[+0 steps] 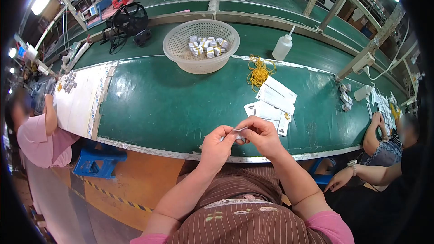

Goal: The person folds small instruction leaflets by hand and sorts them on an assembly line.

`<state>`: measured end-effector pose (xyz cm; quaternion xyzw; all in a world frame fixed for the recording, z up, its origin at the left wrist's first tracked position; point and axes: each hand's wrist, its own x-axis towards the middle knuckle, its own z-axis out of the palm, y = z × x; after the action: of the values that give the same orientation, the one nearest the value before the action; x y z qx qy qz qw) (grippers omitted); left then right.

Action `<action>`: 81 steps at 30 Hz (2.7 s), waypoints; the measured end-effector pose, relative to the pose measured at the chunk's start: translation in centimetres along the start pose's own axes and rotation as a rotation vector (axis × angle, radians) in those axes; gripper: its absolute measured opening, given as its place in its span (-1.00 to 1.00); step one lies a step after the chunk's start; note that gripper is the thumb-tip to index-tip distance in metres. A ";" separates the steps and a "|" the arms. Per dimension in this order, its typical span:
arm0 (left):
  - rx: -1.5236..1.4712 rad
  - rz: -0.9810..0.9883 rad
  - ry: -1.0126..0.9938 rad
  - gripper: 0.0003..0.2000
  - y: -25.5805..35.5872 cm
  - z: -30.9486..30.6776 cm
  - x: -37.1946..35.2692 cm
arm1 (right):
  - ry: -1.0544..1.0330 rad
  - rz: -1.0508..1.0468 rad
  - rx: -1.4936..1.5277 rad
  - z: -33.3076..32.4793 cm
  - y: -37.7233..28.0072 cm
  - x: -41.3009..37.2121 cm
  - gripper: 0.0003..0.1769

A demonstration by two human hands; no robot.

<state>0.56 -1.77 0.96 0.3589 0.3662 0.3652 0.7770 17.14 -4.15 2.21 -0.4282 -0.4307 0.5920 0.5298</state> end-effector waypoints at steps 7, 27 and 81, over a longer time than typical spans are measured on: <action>-0.259 -0.150 -0.084 -0.89 1.0 -0.3 -0.1 | -0.089 -0.262 -0.381 -0.9 -0.3 -0.3 -0.71; 0.080 0.068 -0.080 -0.92 1.0 -0.5 0.0 | -0.050 0.104 -0.163 -0.9 -0.3 0.0 -0.84; 0.042 -0.267 0.053 -0.85 -2.4 -1.1 2.0 | 0.208 0.160 -0.980 -8.8 -0.9 3.9 -0.78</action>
<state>1.30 -0.89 -2.18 0.3134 0.4387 0.2601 0.8011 25.54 0.24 0.61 -0.7150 -0.5684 0.3134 0.2598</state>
